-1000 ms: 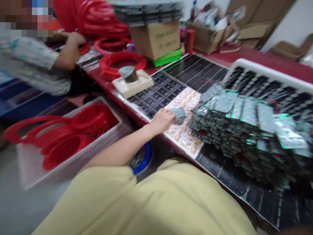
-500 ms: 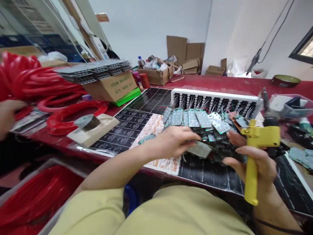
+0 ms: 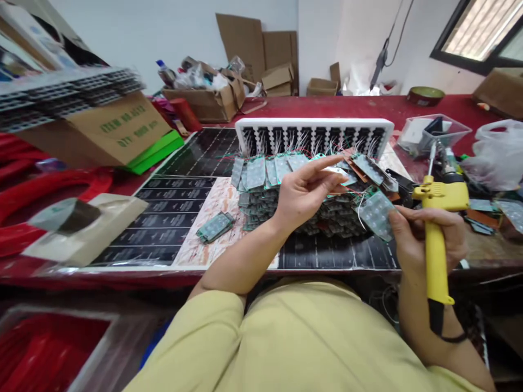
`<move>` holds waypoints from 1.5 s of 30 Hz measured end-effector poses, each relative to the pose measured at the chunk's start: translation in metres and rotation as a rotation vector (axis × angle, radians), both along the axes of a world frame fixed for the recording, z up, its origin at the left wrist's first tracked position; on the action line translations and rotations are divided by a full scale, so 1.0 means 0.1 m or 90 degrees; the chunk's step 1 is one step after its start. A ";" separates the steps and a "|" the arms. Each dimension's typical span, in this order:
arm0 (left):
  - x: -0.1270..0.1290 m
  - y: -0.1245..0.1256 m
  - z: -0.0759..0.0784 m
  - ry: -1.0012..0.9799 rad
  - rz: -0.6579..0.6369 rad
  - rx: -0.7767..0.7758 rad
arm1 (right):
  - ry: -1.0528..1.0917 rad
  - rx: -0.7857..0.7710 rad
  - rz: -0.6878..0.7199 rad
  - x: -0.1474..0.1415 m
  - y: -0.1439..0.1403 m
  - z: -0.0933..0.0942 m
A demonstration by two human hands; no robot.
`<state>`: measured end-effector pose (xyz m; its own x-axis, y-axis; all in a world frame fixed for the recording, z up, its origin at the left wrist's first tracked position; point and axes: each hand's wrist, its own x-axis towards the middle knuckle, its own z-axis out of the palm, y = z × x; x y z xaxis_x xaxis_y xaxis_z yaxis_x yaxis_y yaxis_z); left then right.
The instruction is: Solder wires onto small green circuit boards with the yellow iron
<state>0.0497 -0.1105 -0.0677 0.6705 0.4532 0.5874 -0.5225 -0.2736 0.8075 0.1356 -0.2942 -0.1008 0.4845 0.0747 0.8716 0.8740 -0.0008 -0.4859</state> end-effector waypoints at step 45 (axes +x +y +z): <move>-0.16 0.01 -0.19 -0.173 0.175 0.447 | -0.083 -0.029 -0.065 -0.16 -0.18 -0.04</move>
